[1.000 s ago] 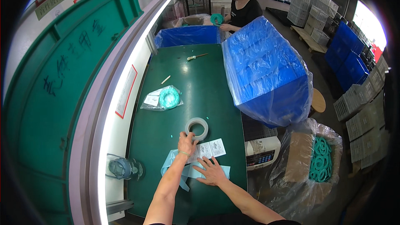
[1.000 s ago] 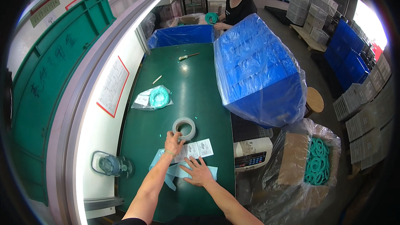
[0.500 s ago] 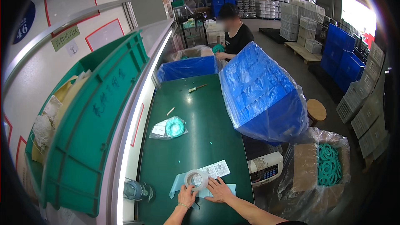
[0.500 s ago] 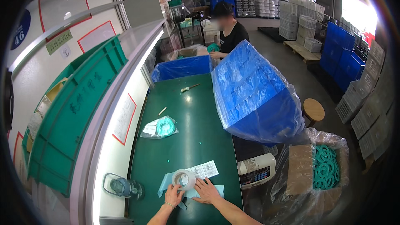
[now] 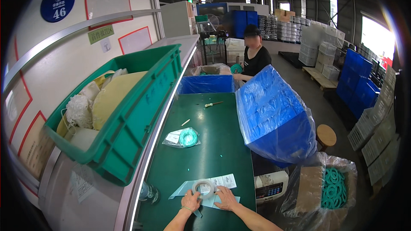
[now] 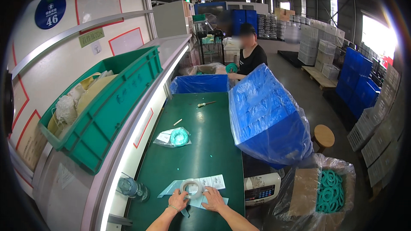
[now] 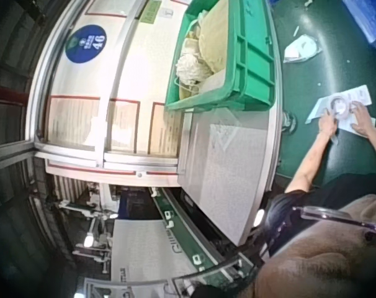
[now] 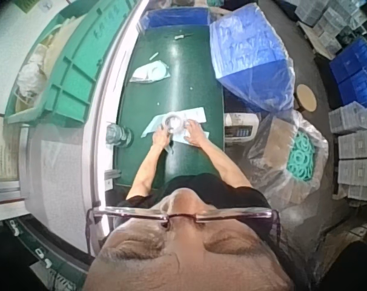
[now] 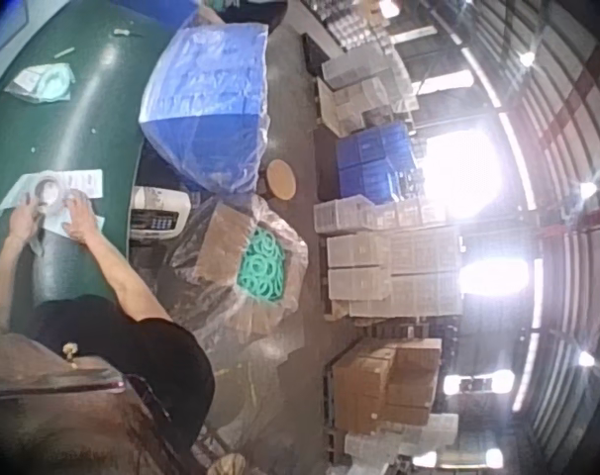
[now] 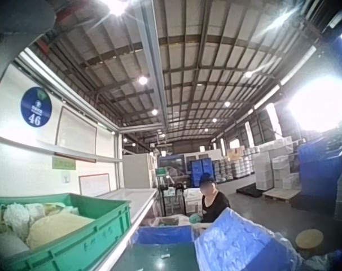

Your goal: Inspecting plastic components and packing them into labeled bags.

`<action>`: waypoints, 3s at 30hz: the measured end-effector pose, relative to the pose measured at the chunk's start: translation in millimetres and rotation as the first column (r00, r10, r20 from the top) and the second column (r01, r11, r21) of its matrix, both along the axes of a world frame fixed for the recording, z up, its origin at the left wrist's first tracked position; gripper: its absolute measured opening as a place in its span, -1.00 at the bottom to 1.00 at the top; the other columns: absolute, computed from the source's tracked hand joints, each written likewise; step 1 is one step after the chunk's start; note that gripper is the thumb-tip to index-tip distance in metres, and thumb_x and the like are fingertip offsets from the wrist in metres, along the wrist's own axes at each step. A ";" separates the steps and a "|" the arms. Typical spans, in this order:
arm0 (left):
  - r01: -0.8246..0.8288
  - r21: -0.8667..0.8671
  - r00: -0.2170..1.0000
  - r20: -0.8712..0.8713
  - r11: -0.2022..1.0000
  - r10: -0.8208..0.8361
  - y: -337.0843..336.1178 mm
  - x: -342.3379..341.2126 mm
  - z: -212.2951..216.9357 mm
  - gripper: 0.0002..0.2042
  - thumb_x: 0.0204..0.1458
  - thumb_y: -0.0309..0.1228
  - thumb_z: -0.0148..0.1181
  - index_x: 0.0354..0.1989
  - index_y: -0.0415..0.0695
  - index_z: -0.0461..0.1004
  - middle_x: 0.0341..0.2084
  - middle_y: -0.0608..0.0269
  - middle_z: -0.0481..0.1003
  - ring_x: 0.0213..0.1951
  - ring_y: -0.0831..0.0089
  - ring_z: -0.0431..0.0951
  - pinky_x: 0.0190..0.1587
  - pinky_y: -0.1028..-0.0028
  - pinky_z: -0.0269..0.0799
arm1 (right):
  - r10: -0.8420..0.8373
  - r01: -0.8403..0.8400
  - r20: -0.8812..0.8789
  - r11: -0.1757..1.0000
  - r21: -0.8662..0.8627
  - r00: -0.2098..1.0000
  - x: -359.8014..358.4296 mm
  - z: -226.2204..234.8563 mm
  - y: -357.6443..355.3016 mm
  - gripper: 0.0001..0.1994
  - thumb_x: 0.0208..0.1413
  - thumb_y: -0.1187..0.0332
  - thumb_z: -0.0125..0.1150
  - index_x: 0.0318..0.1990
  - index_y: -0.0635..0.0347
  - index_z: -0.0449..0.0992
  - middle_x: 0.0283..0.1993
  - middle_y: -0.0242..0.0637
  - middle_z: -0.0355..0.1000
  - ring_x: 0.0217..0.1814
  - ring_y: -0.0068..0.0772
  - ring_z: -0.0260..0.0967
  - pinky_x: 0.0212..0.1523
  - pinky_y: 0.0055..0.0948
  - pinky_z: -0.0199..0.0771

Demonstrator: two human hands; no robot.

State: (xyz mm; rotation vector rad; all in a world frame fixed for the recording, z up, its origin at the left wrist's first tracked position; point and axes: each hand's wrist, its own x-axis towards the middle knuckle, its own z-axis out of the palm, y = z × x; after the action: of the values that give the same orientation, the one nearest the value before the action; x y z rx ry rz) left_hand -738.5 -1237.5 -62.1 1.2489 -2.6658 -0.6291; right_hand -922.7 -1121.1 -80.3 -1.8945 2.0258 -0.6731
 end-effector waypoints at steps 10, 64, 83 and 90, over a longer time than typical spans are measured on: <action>-0.107 -0.127 0.965 -0.252 0.986 0.073 61.4 11.8 19.5 -0.47 -0.24 -0.42 0.28 0.01 -0.08 0.33 0.05 -0.13 0.17 0.03 -0.07 0.25 0.01 0.12 0.28 | -0.216 0.218 0.039 0.931 -0.291 0.976 47.0 31.0 125.5 -0.66 -0.22 0.27 0.23 -0.19 0.05 0.46 -0.05 -0.19 0.27 0.07 -0.07 0.15 0.03 -0.09 0.13; -0.295 0.054 0.610 -0.758 0.954 0.231 171.9 105.6 16.3 -0.02 -0.50 -0.31 0.56 0.14 -0.30 0.06 -0.05 -0.05 0.34 -0.06 0.16 0.42 0.01 0.23 0.36 | 0.413 -0.401 -0.060 0.823 -0.403 0.909 116.4 146.4 112.4 -0.47 -0.23 0.00 0.26 -0.04 -0.06 0.38 -0.05 -0.16 0.28 -0.06 -0.11 0.25 -0.16 -0.10 0.21; -0.042 0.149 0.514 -0.844 0.988 0.150 222.3 81.3 21.8 0.23 -0.63 -0.28 0.61 0.27 -0.21 -0.19 0.16 -0.05 0.11 0.18 0.18 0.21 0.19 0.25 0.14 | 0.406 -0.476 -0.513 0.879 -0.005 0.756 117.6 141.6 115.8 -0.47 -0.03 0.10 0.13 0.10 0.05 0.24 0.00 -0.19 0.28 0.00 -0.28 0.24 -0.13 -0.23 0.20; -0.078 0.419 0.566 -0.728 0.905 0.386 229.7 86.6 46.1 0.13 -0.61 -0.42 0.58 0.20 -0.15 -0.15 0.09 0.08 0.17 0.12 0.24 0.26 0.15 0.24 0.18 | 0.394 -0.601 -0.575 0.768 -0.222 0.717 127.4 123.4 91.9 -0.81 -0.02 0.26 0.07 -0.25 0.04 0.48 -0.28 -0.36 0.35 -0.12 -0.40 0.27 -0.13 -0.33 0.20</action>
State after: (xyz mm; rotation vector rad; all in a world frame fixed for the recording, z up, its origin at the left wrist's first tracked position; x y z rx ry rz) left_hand -651.9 -1007.9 -16.0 0.9974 -1.6297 -1.2843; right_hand -795.3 -1029.2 43.1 -2.9815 1.5129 -0.4903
